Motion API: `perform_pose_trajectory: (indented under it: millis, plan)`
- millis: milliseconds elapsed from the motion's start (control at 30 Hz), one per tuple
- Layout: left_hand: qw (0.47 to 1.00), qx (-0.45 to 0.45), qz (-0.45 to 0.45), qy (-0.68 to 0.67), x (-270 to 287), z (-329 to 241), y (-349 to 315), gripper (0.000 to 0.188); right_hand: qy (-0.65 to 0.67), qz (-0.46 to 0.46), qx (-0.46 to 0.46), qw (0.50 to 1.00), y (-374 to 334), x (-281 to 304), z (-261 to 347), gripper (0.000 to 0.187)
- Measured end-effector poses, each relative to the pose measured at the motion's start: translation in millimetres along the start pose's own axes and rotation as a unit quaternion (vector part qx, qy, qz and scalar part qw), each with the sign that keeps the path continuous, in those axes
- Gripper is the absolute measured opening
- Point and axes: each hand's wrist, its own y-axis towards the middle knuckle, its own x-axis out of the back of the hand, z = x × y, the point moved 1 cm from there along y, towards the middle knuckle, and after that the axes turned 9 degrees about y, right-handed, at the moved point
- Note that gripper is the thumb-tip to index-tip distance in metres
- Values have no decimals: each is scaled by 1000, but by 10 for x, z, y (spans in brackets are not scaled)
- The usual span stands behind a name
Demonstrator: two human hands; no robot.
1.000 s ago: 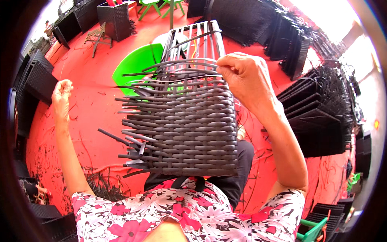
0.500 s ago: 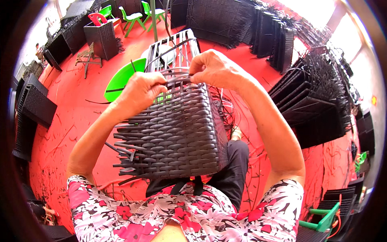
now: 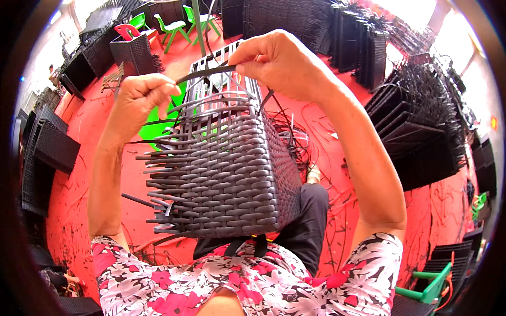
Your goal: The person weaves black plastic strips through a metal frame to create the side of a chair.
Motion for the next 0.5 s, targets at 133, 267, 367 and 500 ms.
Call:
perform_pose_trajectory:
  millis: [133,267,367,500]
  plan:
    - [999,15,23,46,-378,-54,67,13,-106,-12,49,993,-83,-133,89,20]
    - [991,-41,-6,126,-739,237,5,8,-264,11,74,962,-211,-175,125,20]
    - [979,-76,-18,189,-936,281,-64,8,-281,29,43,958,-299,-110,20,20]
    - [977,-96,-56,181,-985,298,-57,15,-300,62,13,952,-382,-86,-19,19]
